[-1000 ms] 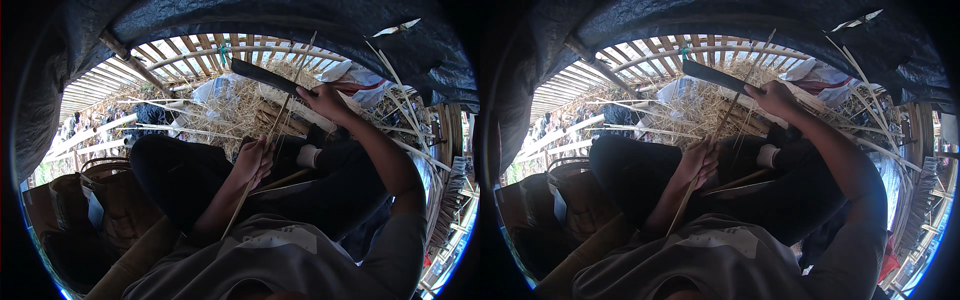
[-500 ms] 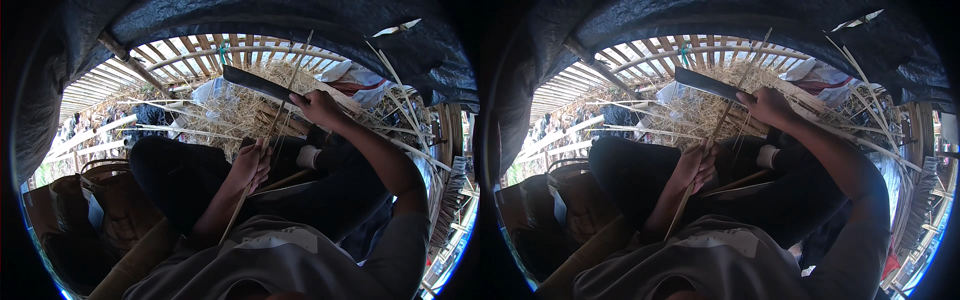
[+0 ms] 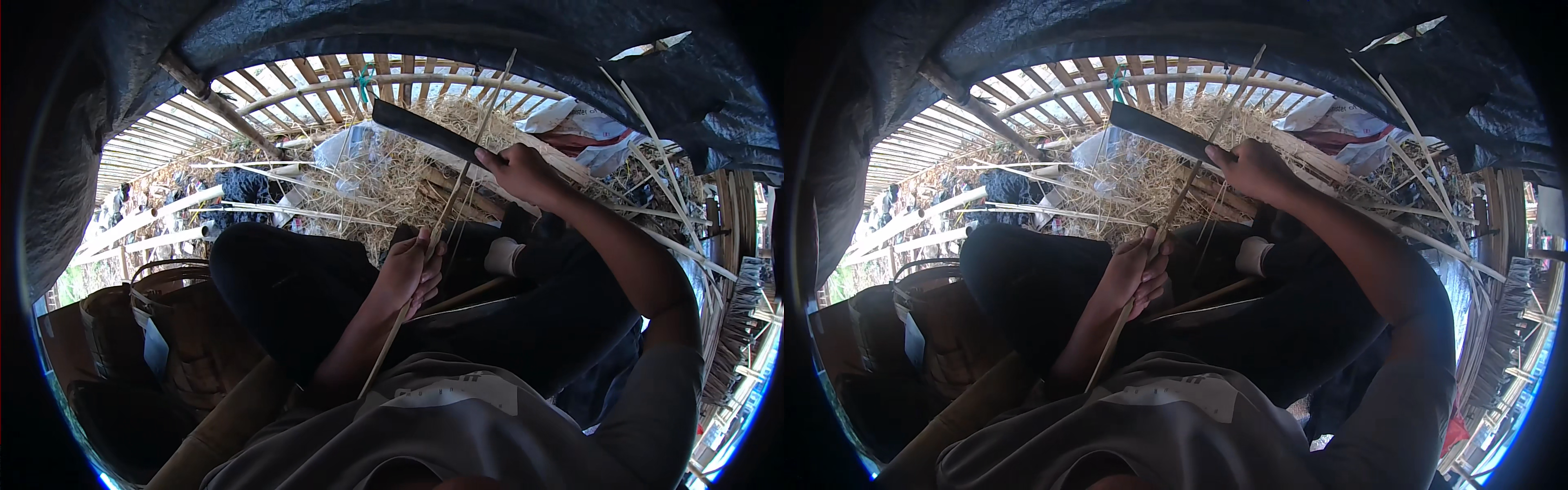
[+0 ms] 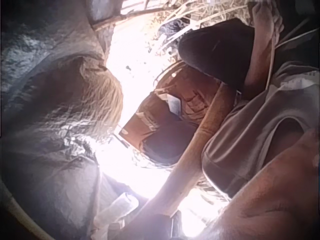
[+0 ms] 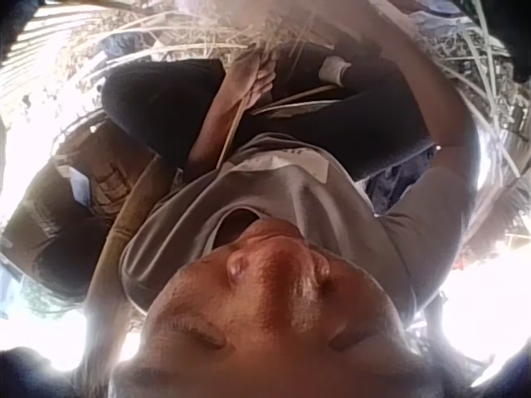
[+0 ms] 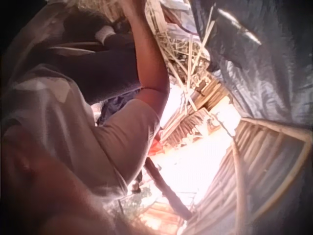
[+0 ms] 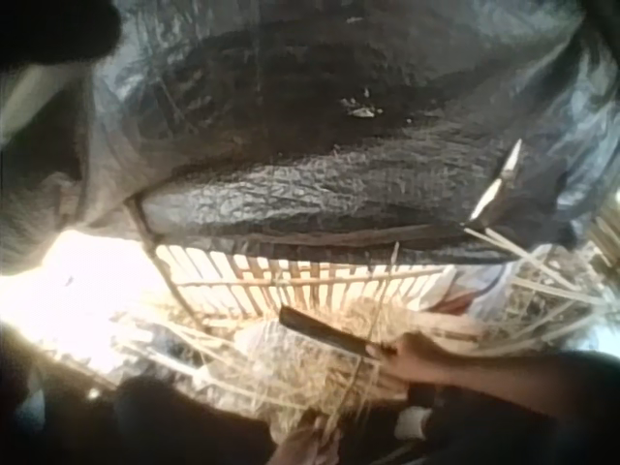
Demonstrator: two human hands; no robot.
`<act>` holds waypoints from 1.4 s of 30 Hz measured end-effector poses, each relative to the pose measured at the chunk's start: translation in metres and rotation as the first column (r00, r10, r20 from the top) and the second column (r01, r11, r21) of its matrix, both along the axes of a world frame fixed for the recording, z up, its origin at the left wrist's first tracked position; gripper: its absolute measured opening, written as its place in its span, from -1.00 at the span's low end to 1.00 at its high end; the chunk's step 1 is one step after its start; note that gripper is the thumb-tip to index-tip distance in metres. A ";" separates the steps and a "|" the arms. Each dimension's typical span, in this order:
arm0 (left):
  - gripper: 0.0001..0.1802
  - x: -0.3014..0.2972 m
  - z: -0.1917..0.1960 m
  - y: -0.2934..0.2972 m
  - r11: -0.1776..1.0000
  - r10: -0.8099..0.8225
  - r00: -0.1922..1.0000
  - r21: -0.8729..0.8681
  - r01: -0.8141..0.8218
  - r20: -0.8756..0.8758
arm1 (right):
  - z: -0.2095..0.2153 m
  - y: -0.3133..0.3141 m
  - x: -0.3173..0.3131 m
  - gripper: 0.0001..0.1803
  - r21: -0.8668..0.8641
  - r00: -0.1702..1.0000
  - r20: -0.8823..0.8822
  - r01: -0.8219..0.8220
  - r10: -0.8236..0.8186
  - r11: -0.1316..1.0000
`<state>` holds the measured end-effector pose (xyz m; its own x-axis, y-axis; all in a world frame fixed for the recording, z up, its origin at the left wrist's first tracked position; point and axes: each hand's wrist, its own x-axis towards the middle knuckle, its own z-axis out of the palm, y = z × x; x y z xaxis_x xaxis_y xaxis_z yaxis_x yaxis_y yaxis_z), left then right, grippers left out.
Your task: The person shaves thin bamboo strips using a large knife while sitting. They hold the strip in one hand and draw the blade along it to remove shavings, thinning the material for further use.
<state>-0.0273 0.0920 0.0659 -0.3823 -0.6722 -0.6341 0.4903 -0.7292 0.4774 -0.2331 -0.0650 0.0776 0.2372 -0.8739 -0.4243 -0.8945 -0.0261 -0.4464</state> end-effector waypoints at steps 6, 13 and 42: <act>-0.58 0.002 -0.005 0.001 1.000 0.017 1.000 0.000 -0.017 0.000 | 0.008 0.031 0.019 -0.29 0.089 0.996 0.040 -0.088 0.085 0.992; -0.56 0.002 0.002 0.000 1.000 -0.005 1.000 -0.003 0.005 0.003 | 0.001 0.006 -0.008 -0.33 -0.137 1.000 0.002 0.010 -0.010 0.991; -0.57 0.002 0.000 0.000 0.998 -0.001 1.000 0.069 0.002 -0.014 | 0.003 0.056 0.017 -0.31 0.030 0.964 0.181 -0.201 0.193 0.979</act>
<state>-0.0249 0.0916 0.0654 -0.3926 -0.6265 -0.6733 0.4950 -0.7609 0.4194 -0.2161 -0.0089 0.0811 0.4776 -0.7821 -0.4003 -0.7807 -0.1687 -0.6017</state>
